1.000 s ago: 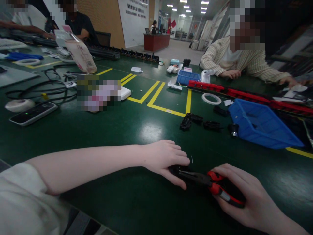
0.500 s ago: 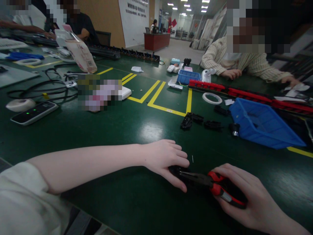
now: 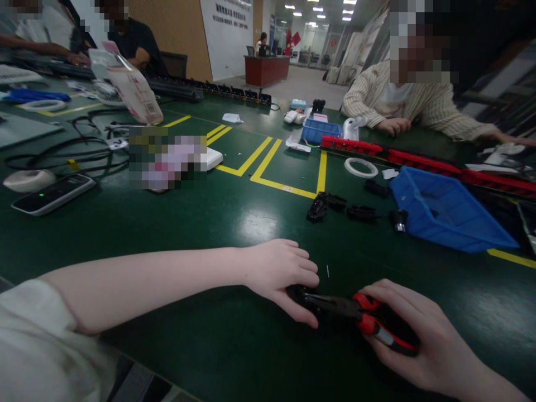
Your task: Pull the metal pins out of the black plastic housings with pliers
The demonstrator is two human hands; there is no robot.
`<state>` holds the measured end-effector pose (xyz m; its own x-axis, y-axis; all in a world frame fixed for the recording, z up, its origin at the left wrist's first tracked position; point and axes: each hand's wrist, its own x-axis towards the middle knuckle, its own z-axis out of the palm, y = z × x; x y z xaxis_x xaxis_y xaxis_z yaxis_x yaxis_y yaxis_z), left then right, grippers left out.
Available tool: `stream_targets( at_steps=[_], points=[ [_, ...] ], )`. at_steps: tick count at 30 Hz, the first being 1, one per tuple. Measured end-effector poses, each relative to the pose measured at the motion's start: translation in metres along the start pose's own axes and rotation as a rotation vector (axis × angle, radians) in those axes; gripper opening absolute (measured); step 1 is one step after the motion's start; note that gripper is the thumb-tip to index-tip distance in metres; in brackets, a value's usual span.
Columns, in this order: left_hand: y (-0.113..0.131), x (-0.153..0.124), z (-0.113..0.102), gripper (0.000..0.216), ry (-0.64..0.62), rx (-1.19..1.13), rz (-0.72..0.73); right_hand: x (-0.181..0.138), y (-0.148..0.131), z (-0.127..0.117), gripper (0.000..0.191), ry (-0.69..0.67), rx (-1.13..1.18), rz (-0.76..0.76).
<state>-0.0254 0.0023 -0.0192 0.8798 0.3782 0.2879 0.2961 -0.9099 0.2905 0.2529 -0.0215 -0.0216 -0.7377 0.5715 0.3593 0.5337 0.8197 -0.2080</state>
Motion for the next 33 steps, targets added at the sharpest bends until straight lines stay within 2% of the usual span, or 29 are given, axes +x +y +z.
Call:
stream_targets(
  at_steps=[14,20,33],
  points=[
    [0.0002,0.0002,0.0000,0.037,-0.002,-0.028,-0.029,0.0033,-0.0009,-0.0019,0.036,0.013,0.030,-0.005],
    [0.0007,-0.0006,-0.0002,0.033,-0.013,-0.036,-0.050,0.0017,-0.0013,-0.0015,0.035,0.018,0.058,0.055],
    [0.0001,0.0007,-0.0034,0.036,-0.036,-0.106,-0.058,0.0067,-0.0038,-0.0002,0.032,0.032,0.096,0.083]
  ],
)
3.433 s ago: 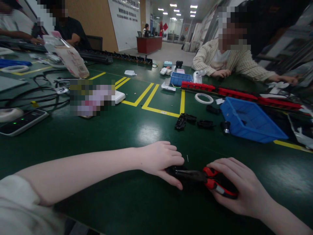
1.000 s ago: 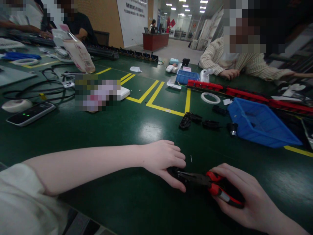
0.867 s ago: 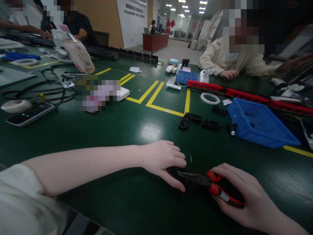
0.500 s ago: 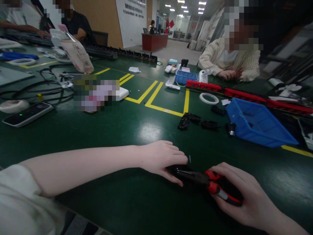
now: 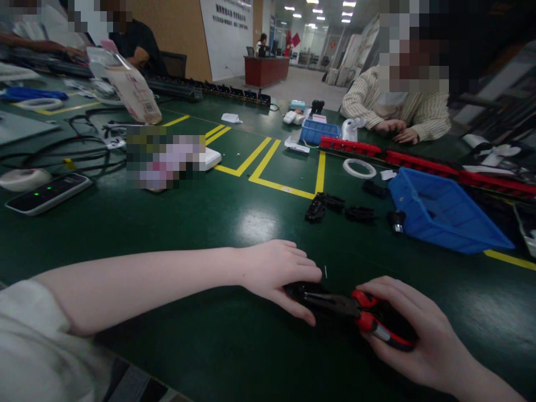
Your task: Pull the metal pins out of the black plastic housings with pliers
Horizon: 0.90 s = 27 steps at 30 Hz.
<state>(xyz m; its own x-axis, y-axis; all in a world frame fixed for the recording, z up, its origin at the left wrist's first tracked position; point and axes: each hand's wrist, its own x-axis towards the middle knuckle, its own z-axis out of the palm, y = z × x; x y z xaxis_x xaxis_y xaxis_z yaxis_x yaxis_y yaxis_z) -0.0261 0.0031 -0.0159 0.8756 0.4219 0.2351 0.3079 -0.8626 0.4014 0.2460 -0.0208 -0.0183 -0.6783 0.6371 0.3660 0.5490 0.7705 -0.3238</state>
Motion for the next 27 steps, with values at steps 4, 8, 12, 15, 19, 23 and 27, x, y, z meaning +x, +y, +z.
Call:
stream_targets(
  at_steps=[4,8,12,15,19,23,27],
  points=[
    [-0.0001,-0.0001,-0.0010,0.038,0.000,0.019,0.034,-0.0010,0.0010,-0.0004,0.035,-0.015,0.004,-0.002],
    [-0.0005,0.0003,-0.0003,0.040,-0.006,0.047,0.044,-0.0007,0.0012,0.0004,0.034,-0.033,0.011,-0.030],
    [-0.0005,0.0007,-0.0002,0.041,-0.006,0.047,0.045,-0.0004,0.0015,0.0008,0.034,-0.034,0.013,-0.020],
    [-0.0003,0.0005,-0.0004,0.042,-0.007,0.039,0.049,-0.0004,0.0013,0.0006,0.034,-0.015,0.015,-0.010],
    [-0.0007,0.0002,0.0002,0.042,0.003,0.051,0.060,0.0000,0.0014,0.0010,0.035,-0.003,0.002,-0.010],
    [-0.0011,0.0007,0.0012,0.043,0.015,0.065,0.067,0.0007,0.0034,0.0013,0.036,-0.012,-0.040,-0.054],
    [-0.0012,0.0011,0.0016,0.043,0.018,0.077,0.075,0.0024,0.0058,0.0009,0.036,-0.027,-0.080,-0.095]
  ],
)
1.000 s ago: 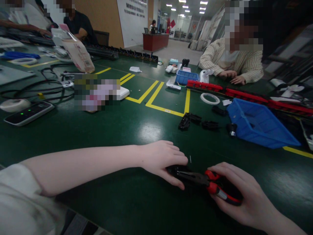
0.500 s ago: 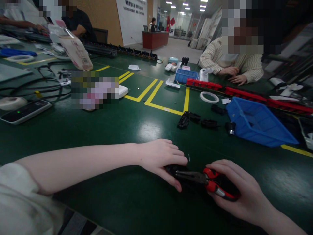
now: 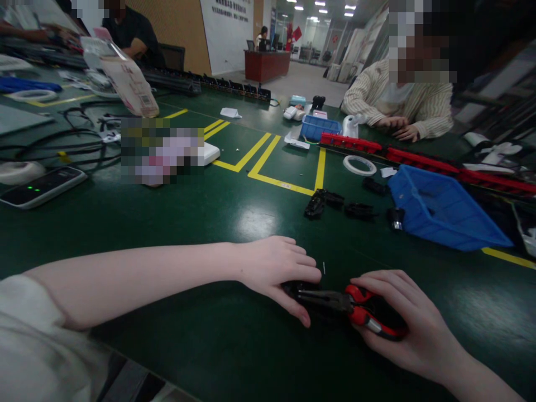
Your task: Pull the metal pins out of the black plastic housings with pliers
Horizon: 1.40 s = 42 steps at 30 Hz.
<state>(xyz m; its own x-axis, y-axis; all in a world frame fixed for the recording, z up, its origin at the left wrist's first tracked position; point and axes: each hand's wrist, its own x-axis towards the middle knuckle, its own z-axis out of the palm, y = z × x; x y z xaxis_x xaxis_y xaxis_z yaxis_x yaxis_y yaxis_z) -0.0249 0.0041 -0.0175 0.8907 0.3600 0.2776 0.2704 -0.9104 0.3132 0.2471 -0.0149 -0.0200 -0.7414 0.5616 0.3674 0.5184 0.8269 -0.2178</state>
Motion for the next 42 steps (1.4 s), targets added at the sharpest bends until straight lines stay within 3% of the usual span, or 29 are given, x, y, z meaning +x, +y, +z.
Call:
stream_targets(
  at_steps=[7,16,21,34,42],
  points=[
    [0.000,-0.001,0.001,0.043,0.000,0.003,0.002,0.003,0.001,0.000,0.037,-0.031,-0.054,-0.102],
    [0.000,-0.001,-0.002,0.040,-0.007,-0.056,-0.023,-0.003,0.002,-0.002,0.034,0.075,-0.087,-0.012],
    [0.001,-0.001,-0.002,0.041,-0.007,-0.036,-0.016,-0.004,0.009,-0.003,0.037,0.052,-0.116,-0.061],
    [0.001,-0.001,-0.002,0.040,0.010,-0.013,0.013,-0.004,0.004,-0.003,0.034,0.072,-0.027,0.039],
    [0.001,-0.001,-0.001,0.041,0.000,-0.009,0.018,-0.003,0.003,-0.002,0.036,0.018,-0.008,0.021]
  ],
)
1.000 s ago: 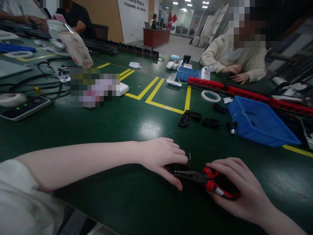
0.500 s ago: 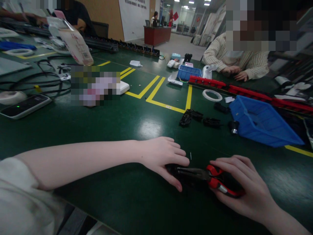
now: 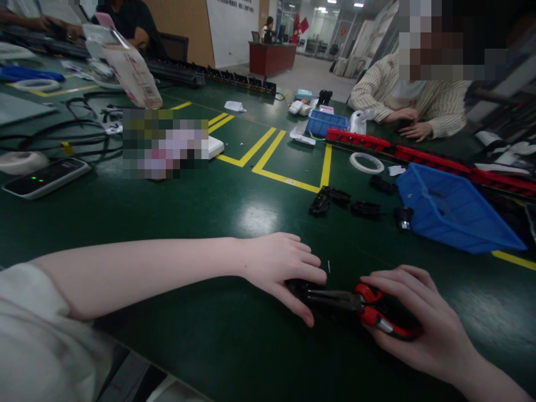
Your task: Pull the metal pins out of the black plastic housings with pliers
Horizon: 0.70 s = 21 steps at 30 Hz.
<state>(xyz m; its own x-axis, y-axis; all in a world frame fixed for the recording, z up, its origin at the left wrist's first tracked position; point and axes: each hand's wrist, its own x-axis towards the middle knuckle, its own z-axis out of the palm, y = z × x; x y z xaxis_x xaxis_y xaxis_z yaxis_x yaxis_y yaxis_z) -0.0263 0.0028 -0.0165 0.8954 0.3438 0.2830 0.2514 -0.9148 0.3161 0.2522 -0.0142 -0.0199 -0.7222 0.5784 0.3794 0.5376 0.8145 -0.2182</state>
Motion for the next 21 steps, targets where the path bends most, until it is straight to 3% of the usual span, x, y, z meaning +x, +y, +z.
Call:
stream_targets(
  at_steps=[21],
  points=[
    [-0.0001,0.0006,-0.0024,0.043,-0.041,0.002,-0.007,0.0002,0.0015,0.0019,0.035,-0.032,0.055,0.006]
  ],
)
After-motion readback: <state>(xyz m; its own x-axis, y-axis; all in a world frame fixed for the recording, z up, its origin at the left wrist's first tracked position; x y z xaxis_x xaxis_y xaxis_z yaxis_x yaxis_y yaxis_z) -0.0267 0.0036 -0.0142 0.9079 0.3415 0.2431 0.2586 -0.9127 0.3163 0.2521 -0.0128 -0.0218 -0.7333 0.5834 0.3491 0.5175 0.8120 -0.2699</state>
